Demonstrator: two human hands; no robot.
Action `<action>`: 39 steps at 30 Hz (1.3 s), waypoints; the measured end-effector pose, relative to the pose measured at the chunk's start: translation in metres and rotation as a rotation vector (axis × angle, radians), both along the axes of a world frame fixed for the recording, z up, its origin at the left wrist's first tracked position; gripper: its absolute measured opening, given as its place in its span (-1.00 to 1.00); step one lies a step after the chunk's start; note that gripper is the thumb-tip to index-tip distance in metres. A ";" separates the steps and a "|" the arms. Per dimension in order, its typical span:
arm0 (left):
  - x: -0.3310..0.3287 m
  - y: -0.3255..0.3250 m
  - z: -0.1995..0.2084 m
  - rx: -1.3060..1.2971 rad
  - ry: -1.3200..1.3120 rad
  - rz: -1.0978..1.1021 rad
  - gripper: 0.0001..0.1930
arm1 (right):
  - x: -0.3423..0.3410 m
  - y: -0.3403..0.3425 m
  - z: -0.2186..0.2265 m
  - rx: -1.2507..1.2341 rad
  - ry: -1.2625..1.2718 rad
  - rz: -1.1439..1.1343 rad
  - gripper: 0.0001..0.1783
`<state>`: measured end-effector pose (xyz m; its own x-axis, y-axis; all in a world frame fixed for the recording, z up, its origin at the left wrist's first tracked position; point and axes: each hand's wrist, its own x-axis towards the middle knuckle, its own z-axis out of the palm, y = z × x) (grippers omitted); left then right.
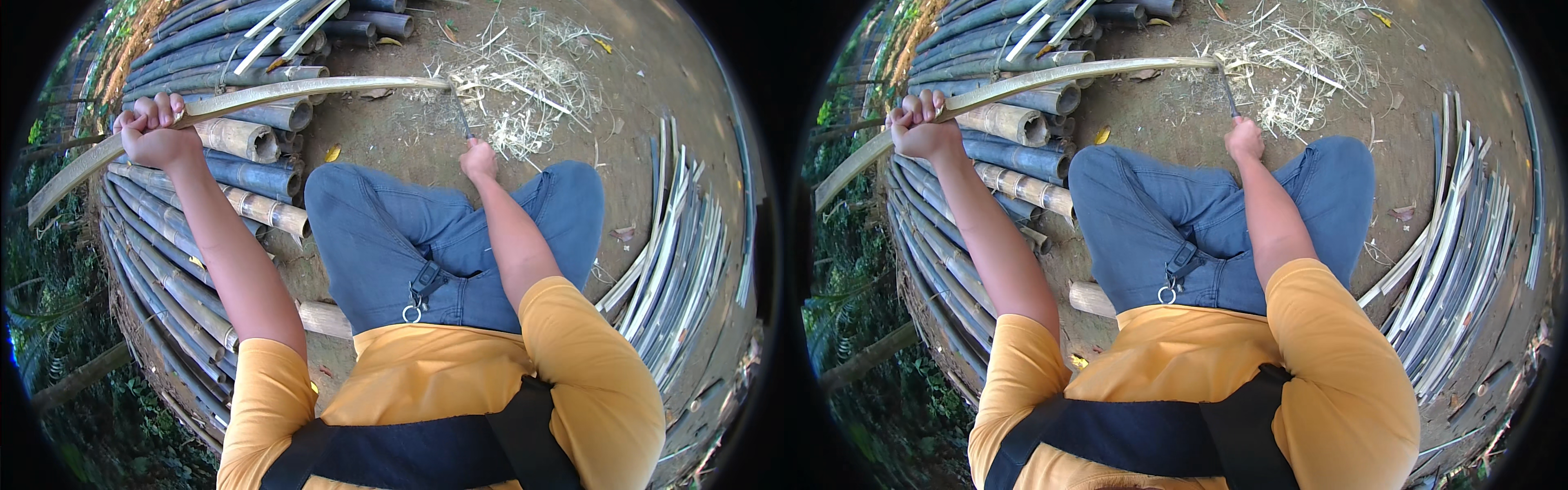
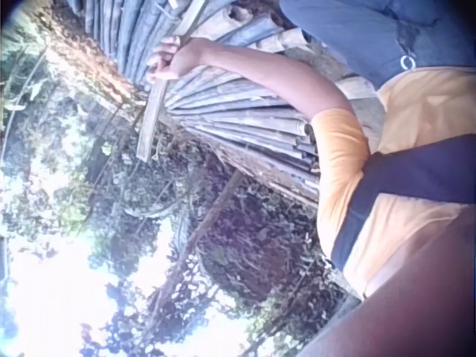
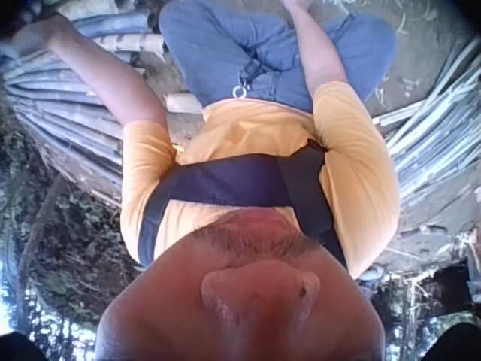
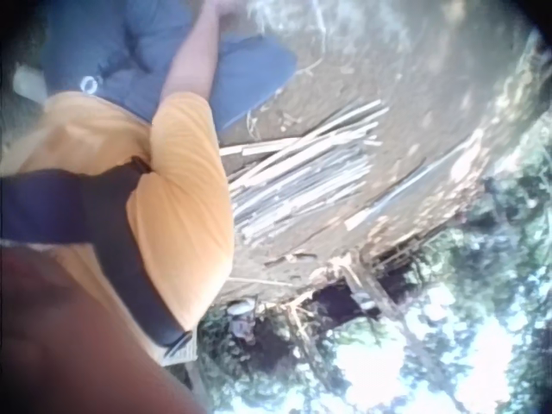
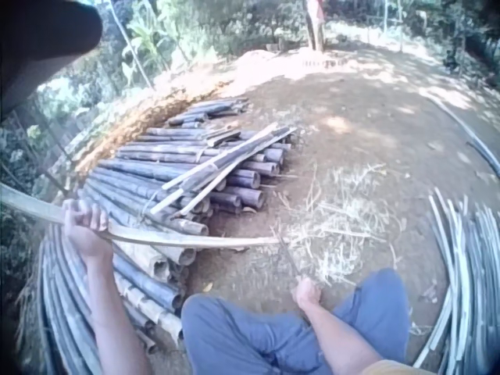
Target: The person sits on the ground and uses a knife to strip a thin layer of outer skin from a long bamboo stalk, pulling the knife along the length of the stalk while holding it with the other hand.
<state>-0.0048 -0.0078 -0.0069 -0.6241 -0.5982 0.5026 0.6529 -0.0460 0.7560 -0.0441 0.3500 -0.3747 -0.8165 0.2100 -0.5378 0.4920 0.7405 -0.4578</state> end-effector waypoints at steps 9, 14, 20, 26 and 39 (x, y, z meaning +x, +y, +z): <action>0.004 0.002 0.005 -0.013 -0.002 -0.077 -0.84 | -0.010 0.001 -0.030 -0.209 0.048 -0.161 -0.83; 0.008 -0.008 0.007 -0.082 0.025 -0.208 -0.77 | -0.038 0.023 -0.007 -0.838 -0.026 -0.503 -0.78; -0.008 0.041 0.028 -0.311 0.009 -0.120 -0.78 | -0.070 0.085 0.068 -0.907 -0.064 -0.362 -0.81; -0.015 0.066 0.042 -0.477 0.015 -0.115 -0.51 | -0.067 0.116 0.104 -1.064 -0.196 -0.277 -0.85; 0.009 0.127 0.030 -0.048 0.076 0.066 -0.62 | 0.017 0.043 0.097 -0.634 0.184 -0.236 -0.84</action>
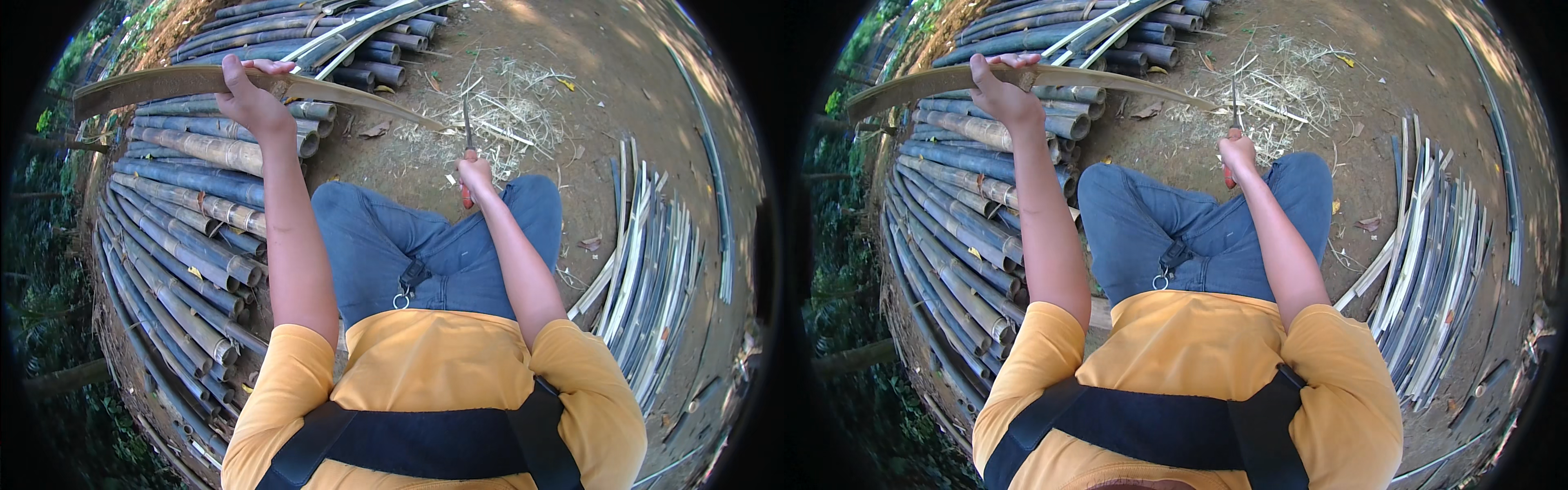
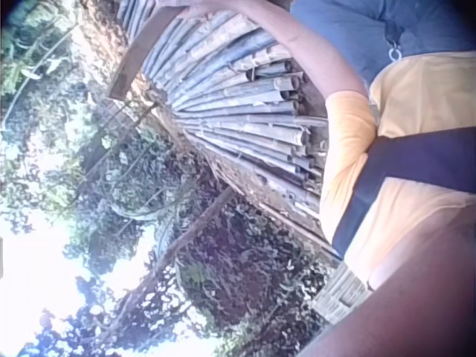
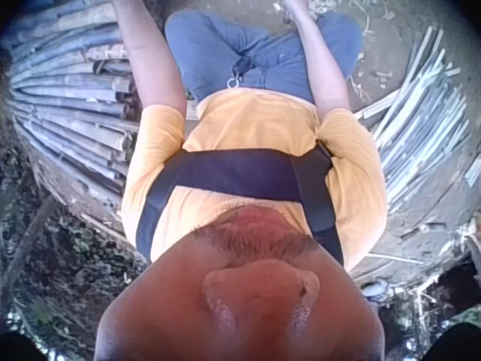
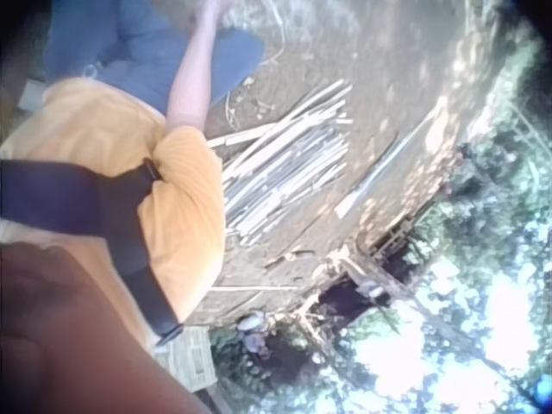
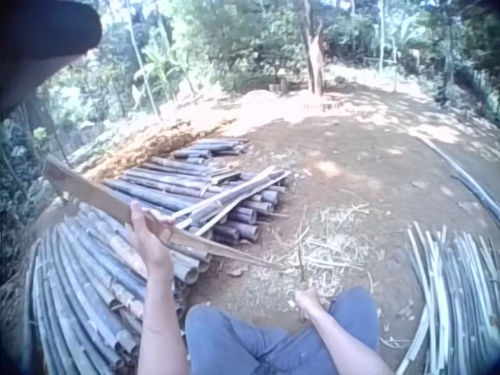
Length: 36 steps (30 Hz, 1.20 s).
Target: The person sits on the ground and uses a knife to strip a thin layer of outer skin from a long bamboo stalk, pulling the knife along the length of the stalk while holding it with the other hand.
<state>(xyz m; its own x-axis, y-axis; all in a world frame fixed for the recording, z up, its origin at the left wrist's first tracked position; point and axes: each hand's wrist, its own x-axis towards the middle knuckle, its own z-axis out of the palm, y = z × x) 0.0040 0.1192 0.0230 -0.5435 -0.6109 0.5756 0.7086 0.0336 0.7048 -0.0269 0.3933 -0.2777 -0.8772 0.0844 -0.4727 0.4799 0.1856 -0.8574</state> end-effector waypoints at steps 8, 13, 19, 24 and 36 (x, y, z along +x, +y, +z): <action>0.008 -0.011 -0.002 -0.096 0.011 -0.204 -0.79 | 0.017 0.005 0.022 -0.068 -0.004 0.107 -0.90; 0.003 -0.017 -0.008 -0.085 0.069 -0.295 -0.81 | 0.022 0.011 0.010 -0.059 0.058 0.153 -0.91; 0.013 -0.007 -0.009 -0.039 0.024 -0.001 -0.84 | 0.053 -0.021 0.046 -0.014 0.044 0.225 -0.81; 0.008 0.005 -0.010 0.021 0.094 -0.037 -0.78 | 0.069 -0.037 0.044 0.305 0.325 0.269 -0.80; 0.010 0.016 -0.006 -0.007 0.083 0.050 -0.76 | 0.071 -0.046 0.054 0.249 0.311 0.252 -0.81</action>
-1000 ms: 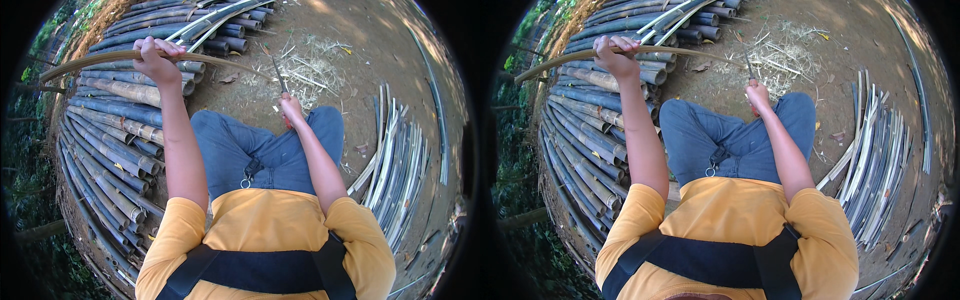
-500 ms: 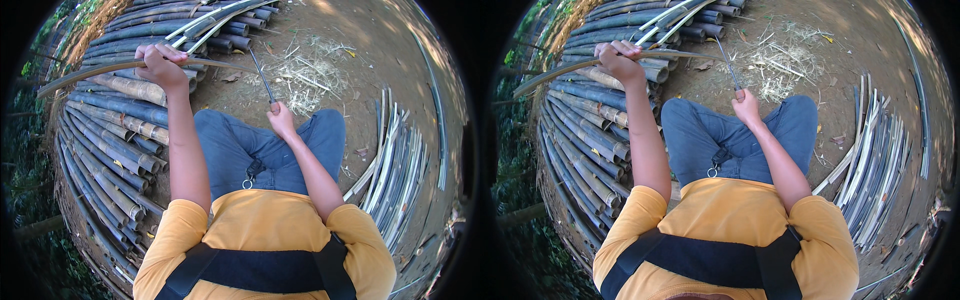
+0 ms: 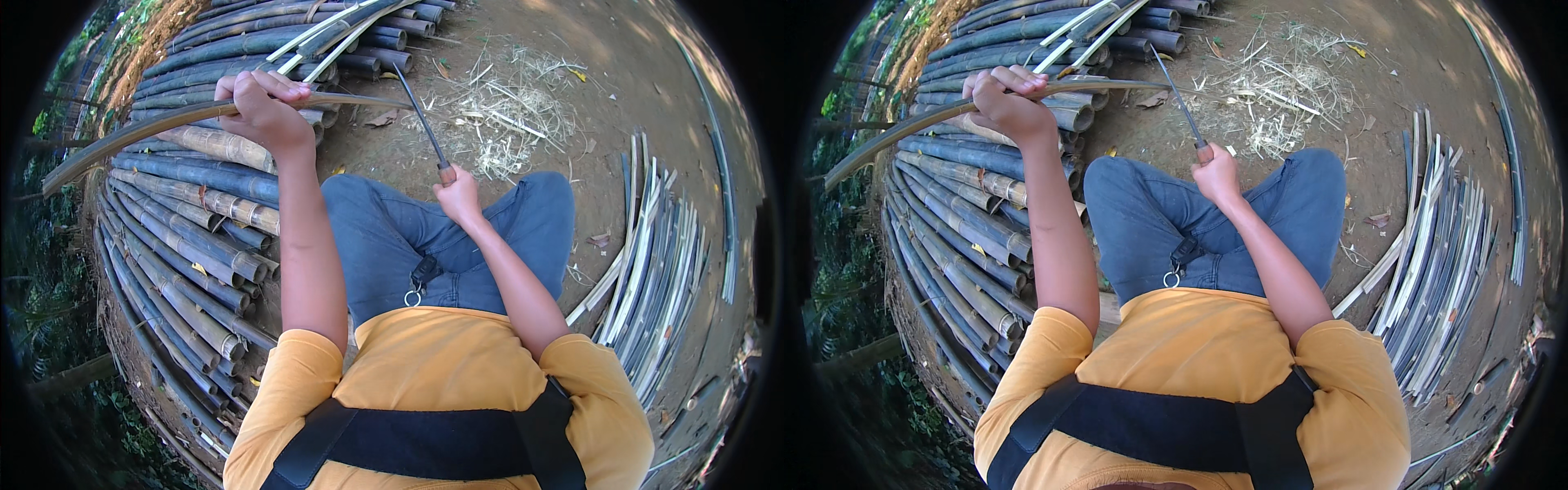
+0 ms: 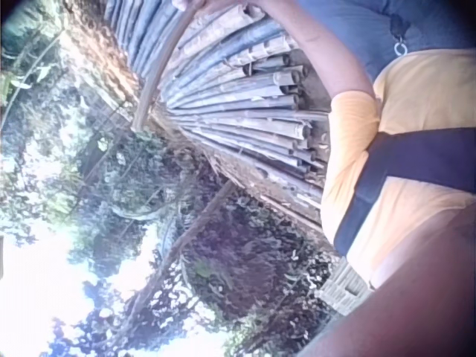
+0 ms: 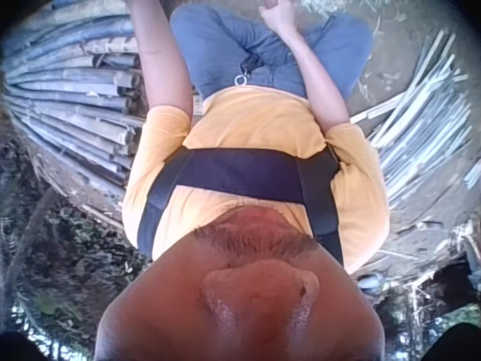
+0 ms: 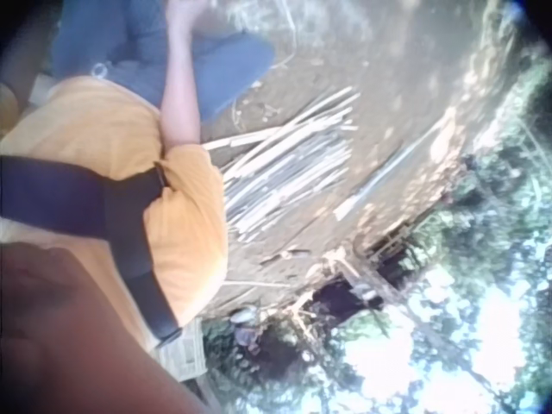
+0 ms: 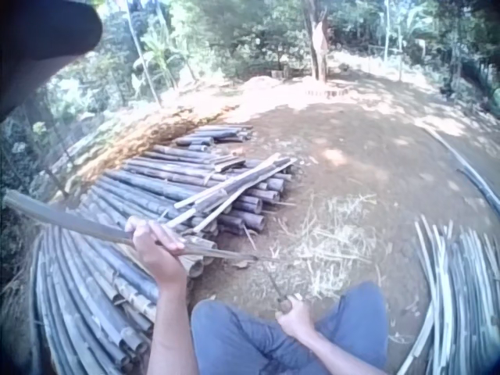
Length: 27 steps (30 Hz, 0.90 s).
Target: The person sits on the ground and uses a knife to strip a thin layer of outer skin from a long bamboo stalk, pulling the knife along the length of the stalk while holding it with the other hand.
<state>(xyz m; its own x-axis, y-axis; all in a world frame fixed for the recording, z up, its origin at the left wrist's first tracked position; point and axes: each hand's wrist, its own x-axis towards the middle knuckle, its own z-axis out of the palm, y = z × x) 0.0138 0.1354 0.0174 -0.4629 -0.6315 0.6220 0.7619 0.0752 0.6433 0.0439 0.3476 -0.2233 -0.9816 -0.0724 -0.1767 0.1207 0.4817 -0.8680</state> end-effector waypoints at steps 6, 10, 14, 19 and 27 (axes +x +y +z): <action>0.002 0.006 0.006 0.012 -0.040 0.082 -0.73 | -0.010 -0.005 -0.013 -0.040 -0.048 -0.045 -0.79; -0.001 0.012 0.004 -0.026 -0.054 0.161 -0.62 | 0.004 -0.012 0.007 -0.116 -0.005 -0.013 -0.79; -0.005 -0.010 0.000 0.048 -0.138 0.305 -0.51 | -0.022 -0.020 -0.013 -0.039 0.016 0.017 -0.81; -0.005 -0.049 -0.009 0.155 -0.186 0.382 -0.46 | -0.016 -0.037 0.046 0.044 -0.036 0.144 -0.87; 0.002 -0.078 -0.025 0.251 -0.222 0.376 -0.37 | -0.030 -0.036 0.038 0.153 -0.074 0.156 -0.83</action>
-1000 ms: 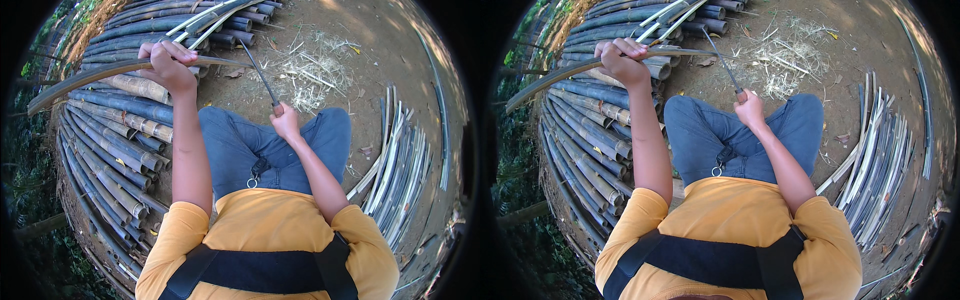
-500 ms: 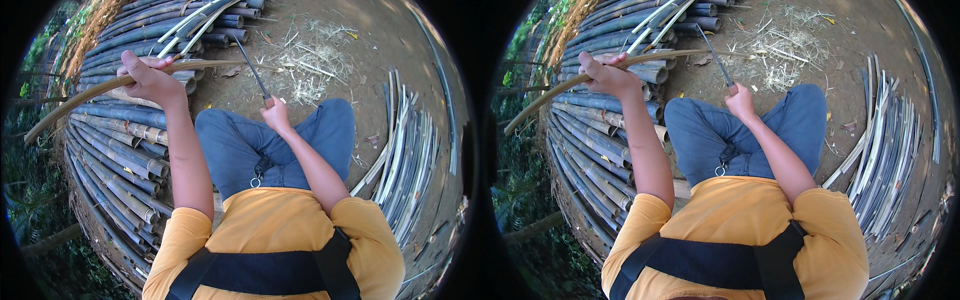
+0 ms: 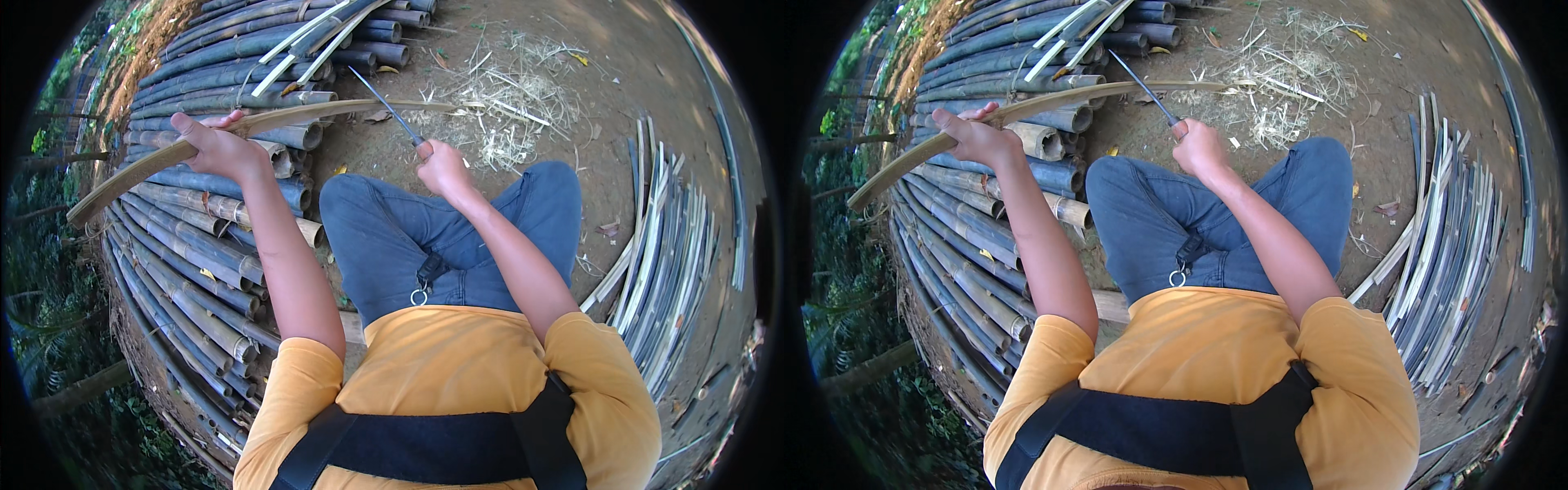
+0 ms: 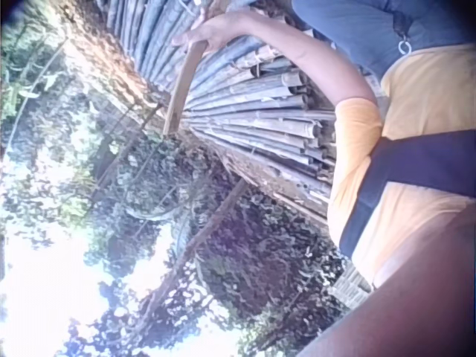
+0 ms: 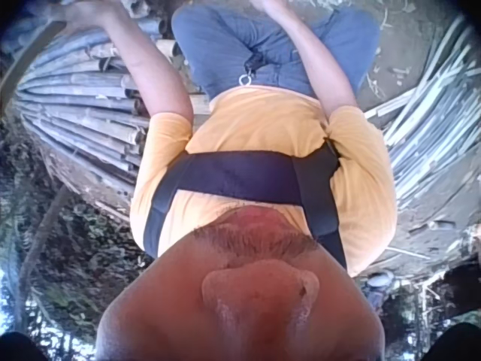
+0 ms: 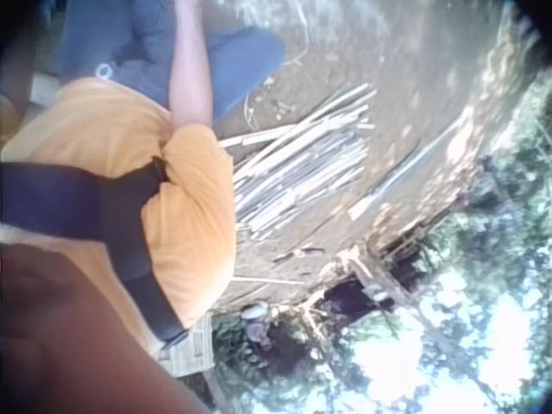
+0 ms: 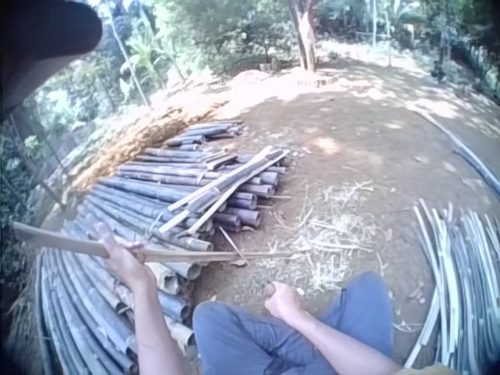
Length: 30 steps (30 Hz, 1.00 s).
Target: The person sits on the ground and uses a knife to strip a thin layer of outer skin from a long bamboo stalk, pulling the knife along the length of the stalk while holding it with the other hand.
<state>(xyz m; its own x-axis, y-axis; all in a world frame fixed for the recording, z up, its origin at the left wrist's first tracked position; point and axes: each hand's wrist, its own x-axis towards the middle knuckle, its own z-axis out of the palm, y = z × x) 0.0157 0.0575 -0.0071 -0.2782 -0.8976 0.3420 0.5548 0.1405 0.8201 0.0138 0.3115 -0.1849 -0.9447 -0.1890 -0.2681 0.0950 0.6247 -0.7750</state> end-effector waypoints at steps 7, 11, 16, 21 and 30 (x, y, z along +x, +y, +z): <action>0.000 0.010 0.003 -0.035 0.012 0.026 -0.42 | -0.012 0.009 -0.013 0.089 -0.030 -0.055 -0.80; 0.005 0.009 0.000 -0.043 0.006 0.055 -0.45 | -0.009 0.001 0.003 0.139 -0.031 0.065 -0.70; 0.001 0.013 0.004 -0.058 0.030 -0.006 -0.49 | -0.040 0.027 -0.034 0.236 -0.118 -0.019 -0.70; 0.006 0.017 0.003 -0.105 0.016 0.013 -0.50 | -0.030 0.027 -0.035 0.194 -0.069 0.038 -0.68; 0.014 0.001 -0.009 -0.115 -0.012 -0.052 -0.57 | -0.029 0.046 -0.068 0.107 -0.130 -0.048 -0.72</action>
<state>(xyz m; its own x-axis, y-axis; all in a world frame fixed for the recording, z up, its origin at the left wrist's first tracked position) 0.0297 0.0586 -0.0163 -0.3282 -0.8370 0.4379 0.5542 0.2047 0.8068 -0.0147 0.3574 -0.2529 -0.9081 -0.1082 -0.4044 0.2217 0.6952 -0.6838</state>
